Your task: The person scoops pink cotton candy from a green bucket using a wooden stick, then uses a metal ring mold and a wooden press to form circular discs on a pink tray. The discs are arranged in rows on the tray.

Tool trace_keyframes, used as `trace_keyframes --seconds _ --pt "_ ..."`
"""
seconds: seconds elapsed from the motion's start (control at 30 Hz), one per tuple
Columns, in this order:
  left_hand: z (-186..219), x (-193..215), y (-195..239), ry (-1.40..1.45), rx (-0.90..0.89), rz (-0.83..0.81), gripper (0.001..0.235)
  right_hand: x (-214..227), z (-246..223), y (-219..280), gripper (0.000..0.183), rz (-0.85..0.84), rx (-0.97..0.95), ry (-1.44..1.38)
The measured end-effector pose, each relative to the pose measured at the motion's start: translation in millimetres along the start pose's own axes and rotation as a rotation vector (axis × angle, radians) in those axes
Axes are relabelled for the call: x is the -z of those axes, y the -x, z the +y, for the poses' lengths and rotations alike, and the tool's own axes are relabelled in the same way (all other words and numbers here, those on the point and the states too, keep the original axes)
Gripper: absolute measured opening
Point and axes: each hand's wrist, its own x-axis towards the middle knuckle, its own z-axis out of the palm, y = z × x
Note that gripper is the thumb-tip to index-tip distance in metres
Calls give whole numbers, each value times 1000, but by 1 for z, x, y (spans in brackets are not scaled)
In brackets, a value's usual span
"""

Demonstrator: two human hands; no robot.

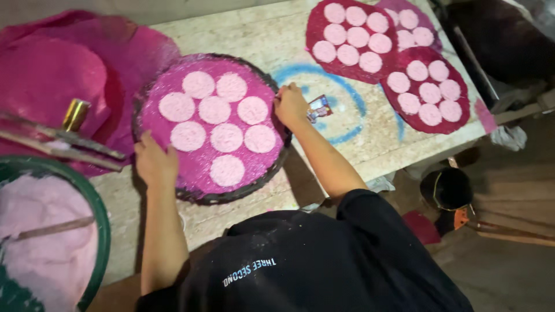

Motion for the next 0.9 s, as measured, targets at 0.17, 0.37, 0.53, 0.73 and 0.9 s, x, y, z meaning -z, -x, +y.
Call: trace_keyframes --seconds 0.17,0.37,0.53,0.73,0.9 --pt "3 -10 -3 -104 -51 85 57 3 6 3 13 42 125 -8" --pt "0 -14 -10 17 -82 248 58 2 1 0 9 27 101 -93" --pt "-18 -27 -25 88 25 198 61 2 3 -6 21 -19 73 -180" --pt "-43 -39 -28 -55 46 97 29 -2 -1 -13 12 -25 144 -166" --pt "-33 -27 -23 210 12 149 22 4 -11 -11 8 16 251 -153"
